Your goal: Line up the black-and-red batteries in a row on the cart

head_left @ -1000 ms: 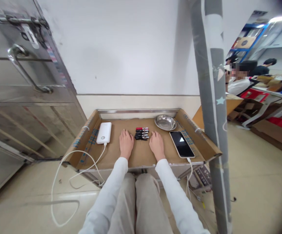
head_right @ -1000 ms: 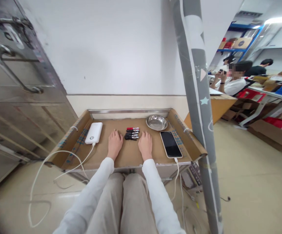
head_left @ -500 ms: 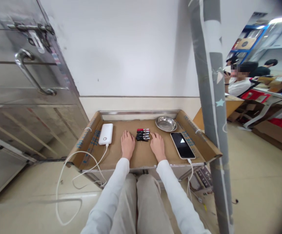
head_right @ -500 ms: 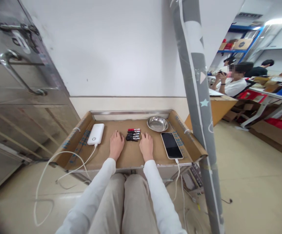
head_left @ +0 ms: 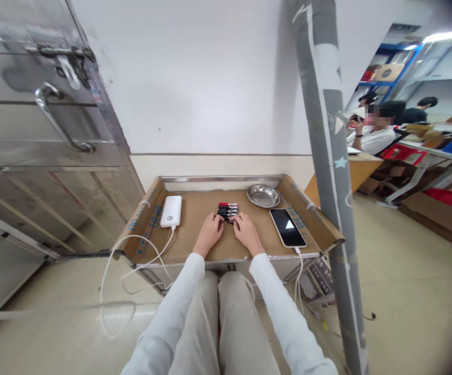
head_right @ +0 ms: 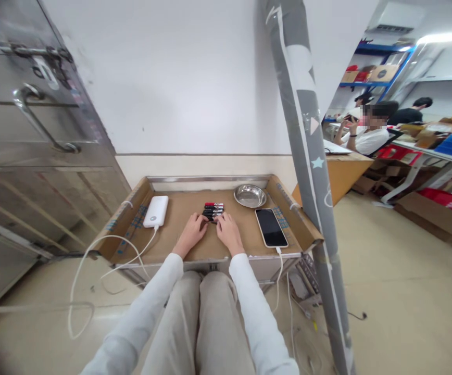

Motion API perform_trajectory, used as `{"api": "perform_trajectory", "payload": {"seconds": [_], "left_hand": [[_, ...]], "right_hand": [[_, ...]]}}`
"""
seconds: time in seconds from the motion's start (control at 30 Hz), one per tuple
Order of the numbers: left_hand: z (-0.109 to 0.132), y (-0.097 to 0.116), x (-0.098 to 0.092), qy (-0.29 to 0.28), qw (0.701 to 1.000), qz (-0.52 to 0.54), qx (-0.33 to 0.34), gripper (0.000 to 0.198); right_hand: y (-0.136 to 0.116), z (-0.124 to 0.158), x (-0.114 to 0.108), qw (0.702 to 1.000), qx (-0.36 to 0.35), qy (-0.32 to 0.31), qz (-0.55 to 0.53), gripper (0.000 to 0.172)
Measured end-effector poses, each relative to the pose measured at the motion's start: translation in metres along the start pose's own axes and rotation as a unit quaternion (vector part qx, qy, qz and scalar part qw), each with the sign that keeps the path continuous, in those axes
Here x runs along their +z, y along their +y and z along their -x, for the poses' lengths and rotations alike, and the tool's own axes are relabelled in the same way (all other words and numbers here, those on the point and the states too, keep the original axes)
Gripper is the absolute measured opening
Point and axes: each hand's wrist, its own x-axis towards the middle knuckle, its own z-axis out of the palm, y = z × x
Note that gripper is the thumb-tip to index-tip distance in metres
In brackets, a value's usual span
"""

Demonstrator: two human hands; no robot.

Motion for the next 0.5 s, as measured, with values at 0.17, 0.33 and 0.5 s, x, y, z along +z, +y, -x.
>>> {"api": "perform_trajectory", "payload": {"seconds": [0.17, 0.33, 0.5], "left_hand": [[-0.001, -0.004, 0.004, -0.022, 1.0, 0.001, -0.005, 0.009], [-0.006, -0.004, 0.003, 0.008, 1.0, 0.024, 0.01, 0.008], [-0.02, -0.007, 0.005, 0.064, 0.998, 0.017, 0.012, 0.013]], "right_hand": [[0.002, 0.001, 0.003, 1.0, -0.007, -0.013, 0.003, 0.013], [0.002, -0.001, 0.003, 1.0, -0.019, -0.01, 0.004, 0.015], [0.002, -0.01, 0.005, 0.999, -0.01, 0.037, 0.018, 0.022]]}}
